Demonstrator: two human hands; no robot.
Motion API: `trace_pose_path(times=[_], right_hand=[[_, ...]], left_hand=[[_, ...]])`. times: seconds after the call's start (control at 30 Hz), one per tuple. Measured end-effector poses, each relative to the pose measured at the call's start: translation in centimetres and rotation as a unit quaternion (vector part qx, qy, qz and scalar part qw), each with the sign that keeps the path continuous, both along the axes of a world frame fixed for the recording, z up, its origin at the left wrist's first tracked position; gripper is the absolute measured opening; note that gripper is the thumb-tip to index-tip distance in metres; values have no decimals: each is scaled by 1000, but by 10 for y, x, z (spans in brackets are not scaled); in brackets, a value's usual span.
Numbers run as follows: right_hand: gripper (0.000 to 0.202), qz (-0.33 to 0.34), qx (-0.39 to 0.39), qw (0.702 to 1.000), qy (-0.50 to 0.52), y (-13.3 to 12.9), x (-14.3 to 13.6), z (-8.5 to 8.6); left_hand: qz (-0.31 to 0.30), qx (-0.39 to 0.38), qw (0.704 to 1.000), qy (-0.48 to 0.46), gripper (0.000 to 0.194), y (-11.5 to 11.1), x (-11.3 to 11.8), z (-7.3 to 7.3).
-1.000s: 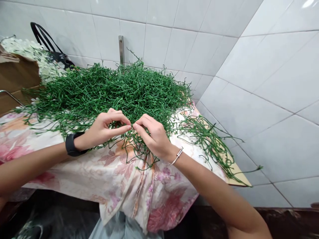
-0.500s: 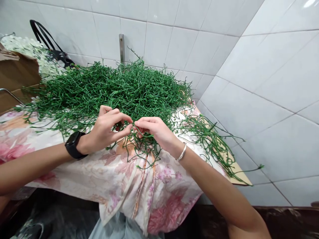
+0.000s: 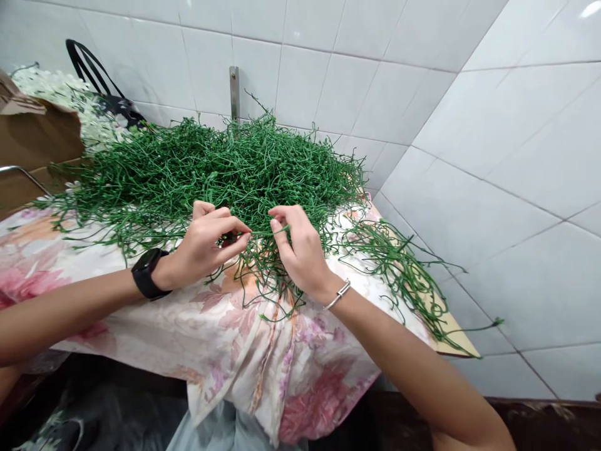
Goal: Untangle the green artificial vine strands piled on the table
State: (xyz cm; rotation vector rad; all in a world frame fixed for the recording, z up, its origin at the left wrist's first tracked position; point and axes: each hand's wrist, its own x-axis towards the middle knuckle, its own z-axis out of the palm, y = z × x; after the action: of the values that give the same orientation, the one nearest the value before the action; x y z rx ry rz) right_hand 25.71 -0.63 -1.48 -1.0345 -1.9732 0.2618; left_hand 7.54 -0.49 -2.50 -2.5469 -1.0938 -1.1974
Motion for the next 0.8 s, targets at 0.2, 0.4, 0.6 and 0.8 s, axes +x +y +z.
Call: trace_pose_path(times=[0.2, 0.4, 0.6, 0.8], right_hand=[[45, -26, 313, 949, -41, -7, 8, 1], [42, 23, 361, 906, -221, -9, 3, 0], [26, -16, 326, 902, -282, 3, 3, -5], [18, -16, 332, 880, -338, 4, 8, -2]], left_hand=[[-9, -84, 995, -44, 13, 0, -1, 5], [-25, -86, 994, -60, 12, 0, 0, 4], [-35, -142, 984, -106, 11, 2, 0, 7], [-54, -156, 980, -109, 11, 4, 0, 7]])
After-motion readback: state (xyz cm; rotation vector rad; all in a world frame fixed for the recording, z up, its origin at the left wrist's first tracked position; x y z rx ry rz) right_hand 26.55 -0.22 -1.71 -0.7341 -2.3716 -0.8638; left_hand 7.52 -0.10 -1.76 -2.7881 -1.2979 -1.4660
